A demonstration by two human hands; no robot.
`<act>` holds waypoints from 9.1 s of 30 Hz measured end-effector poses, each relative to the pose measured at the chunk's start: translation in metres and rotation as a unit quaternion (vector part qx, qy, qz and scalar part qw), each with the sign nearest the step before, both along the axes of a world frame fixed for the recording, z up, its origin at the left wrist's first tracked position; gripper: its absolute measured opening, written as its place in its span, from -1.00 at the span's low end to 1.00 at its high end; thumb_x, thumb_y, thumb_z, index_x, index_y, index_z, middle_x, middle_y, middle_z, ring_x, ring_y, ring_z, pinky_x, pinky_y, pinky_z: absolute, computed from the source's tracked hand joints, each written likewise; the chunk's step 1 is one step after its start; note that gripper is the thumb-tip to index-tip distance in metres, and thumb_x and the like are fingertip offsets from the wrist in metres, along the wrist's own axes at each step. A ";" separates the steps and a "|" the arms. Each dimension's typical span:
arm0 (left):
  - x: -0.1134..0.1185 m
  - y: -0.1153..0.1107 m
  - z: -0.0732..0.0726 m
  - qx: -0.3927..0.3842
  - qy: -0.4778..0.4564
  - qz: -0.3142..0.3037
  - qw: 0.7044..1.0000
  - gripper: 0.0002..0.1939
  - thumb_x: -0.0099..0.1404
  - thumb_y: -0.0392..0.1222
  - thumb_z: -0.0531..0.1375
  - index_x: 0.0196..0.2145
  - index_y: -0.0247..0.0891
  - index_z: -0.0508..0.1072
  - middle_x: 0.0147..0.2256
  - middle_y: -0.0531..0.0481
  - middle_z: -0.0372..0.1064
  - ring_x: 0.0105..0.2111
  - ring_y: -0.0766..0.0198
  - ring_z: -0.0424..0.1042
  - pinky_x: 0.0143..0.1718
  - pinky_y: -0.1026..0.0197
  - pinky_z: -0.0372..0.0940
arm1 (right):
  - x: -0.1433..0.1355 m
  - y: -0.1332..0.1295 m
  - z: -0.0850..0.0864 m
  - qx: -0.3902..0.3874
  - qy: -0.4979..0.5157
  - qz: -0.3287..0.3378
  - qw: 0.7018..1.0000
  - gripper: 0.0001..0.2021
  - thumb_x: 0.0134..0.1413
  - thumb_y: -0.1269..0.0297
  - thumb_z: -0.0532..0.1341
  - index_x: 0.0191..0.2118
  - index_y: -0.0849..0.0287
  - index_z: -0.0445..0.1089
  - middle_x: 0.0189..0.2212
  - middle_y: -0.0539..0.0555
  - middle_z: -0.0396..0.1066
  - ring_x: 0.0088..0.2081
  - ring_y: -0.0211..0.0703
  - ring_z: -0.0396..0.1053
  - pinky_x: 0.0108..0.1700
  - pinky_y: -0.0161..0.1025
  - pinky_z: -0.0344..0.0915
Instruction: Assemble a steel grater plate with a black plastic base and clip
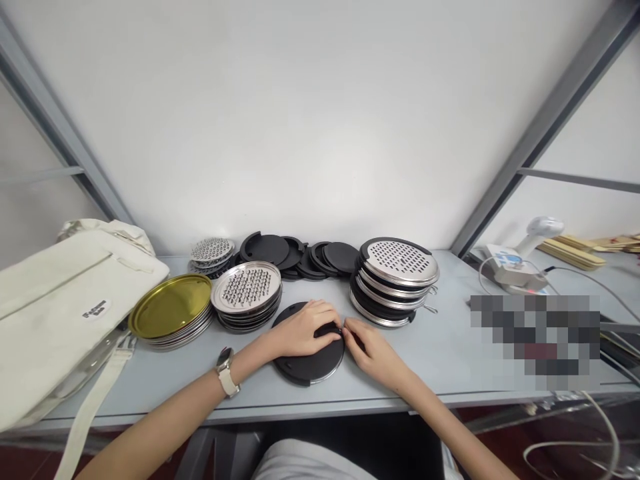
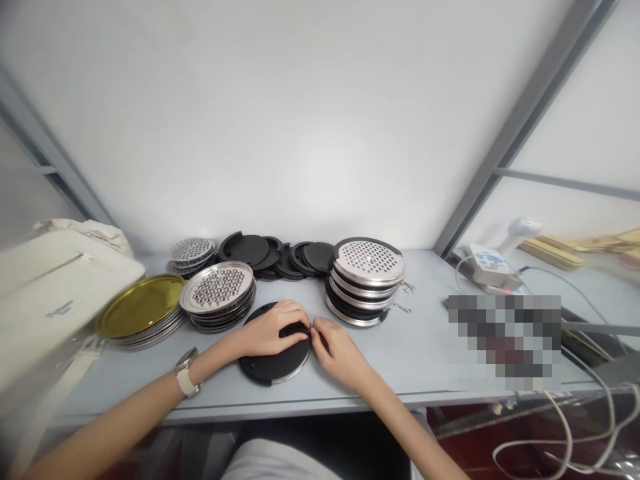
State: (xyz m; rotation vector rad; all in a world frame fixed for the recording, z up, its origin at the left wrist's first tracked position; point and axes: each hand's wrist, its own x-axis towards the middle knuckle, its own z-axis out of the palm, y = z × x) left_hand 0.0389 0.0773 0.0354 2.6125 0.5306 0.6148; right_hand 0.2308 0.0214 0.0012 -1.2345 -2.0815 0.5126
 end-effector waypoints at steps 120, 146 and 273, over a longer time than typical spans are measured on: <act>-0.001 -0.002 -0.003 0.058 0.022 -0.008 0.998 -0.71 0.37 -0.25 0.05 0.05 -0.25 0.27 -0.12 -0.11 0.31 -0.07 0.16 0.27 0.03 0.08 0.13 | 0.003 0.001 -0.002 -0.002 -0.033 0.012 0.999 -0.74 0.31 0.33 -0.09 -0.34 0.19 0.27 -0.44 0.07 0.34 -0.39 -0.16 0.28 -0.29 -0.24 0.18; 0.000 -0.003 -0.001 0.101 0.042 0.021 0.994 -0.77 0.35 -0.23 0.10 -0.05 -0.26 0.34 -0.15 -0.07 0.31 -0.11 0.18 0.26 -0.01 0.10 0.10 | 0.002 0.001 0.001 0.002 -0.038 0.015 0.999 -0.73 0.33 0.31 -0.10 -0.34 0.18 0.26 -0.44 0.06 0.34 -0.39 -0.17 0.29 -0.30 -0.26 0.19; 0.000 -0.011 0.005 0.081 0.121 0.085 0.986 -0.75 0.37 -0.16 0.01 -0.03 -0.17 0.33 -0.27 -0.02 0.36 -0.31 0.21 0.39 -0.30 0.21 0.22 | 0.001 -0.001 -0.004 0.018 -0.119 -0.038 0.992 -0.79 0.24 0.36 -0.06 -0.40 0.16 0.20 -0.54 0.02 0.29 -0.48 -0.19 0.27 -0.41 -0.29 0.06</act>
